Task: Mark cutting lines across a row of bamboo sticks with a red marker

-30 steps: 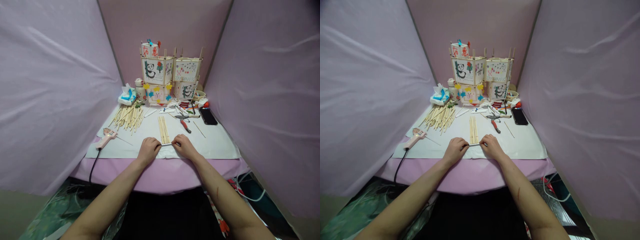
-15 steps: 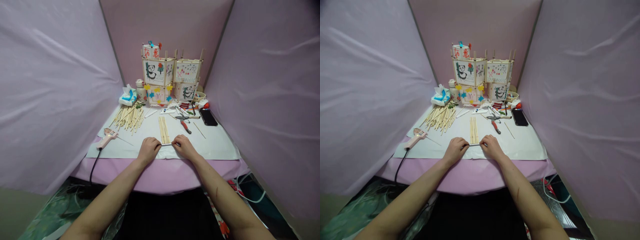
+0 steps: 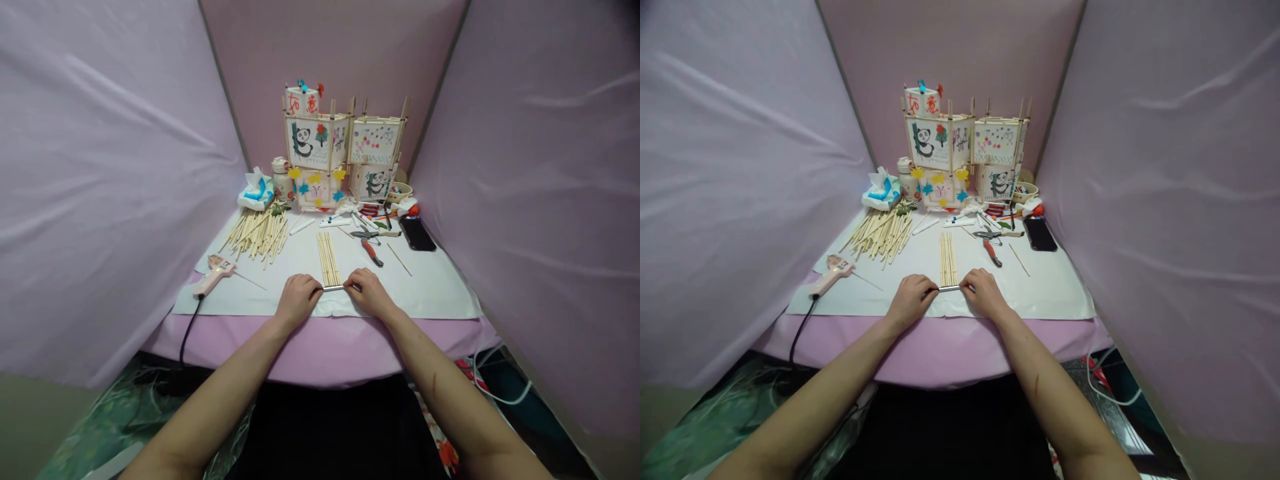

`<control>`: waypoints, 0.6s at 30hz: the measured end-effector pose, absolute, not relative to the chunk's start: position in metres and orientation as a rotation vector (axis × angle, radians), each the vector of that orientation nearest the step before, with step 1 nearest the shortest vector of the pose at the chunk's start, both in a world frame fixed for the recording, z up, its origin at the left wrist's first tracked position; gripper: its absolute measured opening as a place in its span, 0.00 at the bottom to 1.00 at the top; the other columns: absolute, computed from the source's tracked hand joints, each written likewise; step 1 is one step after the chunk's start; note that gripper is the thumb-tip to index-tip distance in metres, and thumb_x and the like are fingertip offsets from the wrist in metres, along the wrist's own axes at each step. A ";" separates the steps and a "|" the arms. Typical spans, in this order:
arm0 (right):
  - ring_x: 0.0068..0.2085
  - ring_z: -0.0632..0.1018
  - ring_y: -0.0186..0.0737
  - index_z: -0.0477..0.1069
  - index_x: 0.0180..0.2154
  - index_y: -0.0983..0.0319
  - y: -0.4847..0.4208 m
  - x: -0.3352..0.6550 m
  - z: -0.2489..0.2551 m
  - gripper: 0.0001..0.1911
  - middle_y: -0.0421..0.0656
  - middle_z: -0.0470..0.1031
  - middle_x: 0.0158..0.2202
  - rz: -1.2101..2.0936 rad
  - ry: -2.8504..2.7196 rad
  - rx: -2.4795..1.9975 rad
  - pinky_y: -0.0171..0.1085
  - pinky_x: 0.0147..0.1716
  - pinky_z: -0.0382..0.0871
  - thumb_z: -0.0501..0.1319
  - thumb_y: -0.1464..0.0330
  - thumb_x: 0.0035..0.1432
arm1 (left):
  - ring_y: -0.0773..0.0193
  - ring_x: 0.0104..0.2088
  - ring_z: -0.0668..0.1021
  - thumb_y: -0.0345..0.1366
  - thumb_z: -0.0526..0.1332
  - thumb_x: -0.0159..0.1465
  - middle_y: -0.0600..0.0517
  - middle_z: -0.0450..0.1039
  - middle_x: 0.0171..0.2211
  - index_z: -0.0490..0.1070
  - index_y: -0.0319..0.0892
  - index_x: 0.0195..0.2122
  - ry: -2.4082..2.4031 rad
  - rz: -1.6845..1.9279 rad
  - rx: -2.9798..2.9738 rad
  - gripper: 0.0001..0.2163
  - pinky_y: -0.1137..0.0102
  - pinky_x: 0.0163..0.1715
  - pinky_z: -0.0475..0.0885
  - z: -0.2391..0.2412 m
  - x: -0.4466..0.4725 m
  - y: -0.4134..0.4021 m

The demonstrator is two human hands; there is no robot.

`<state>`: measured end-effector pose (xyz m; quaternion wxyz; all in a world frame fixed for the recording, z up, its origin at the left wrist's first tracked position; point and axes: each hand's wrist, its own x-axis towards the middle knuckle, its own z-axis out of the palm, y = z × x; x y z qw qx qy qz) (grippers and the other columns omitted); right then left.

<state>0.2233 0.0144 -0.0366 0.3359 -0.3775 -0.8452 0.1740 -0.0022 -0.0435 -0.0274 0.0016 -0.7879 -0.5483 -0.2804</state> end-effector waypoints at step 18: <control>0.40 0.72 0.42 0.75 0.31 0.60 0.018 0.221 -0.038 0.08 0.43 0.76 0.34 0.457 -2.188 -1.003 0.40 0.42 0.63 0.62 0.77 0.60 | 0.57 0.40 0.75 0.32 0.64 0.67 0.51 0.76 0.35 0.76 0.43 0.34 -1.745 -0.876 -2.448 0.04 0.61 0.45 0.67 -0.028 -0.002 -0.040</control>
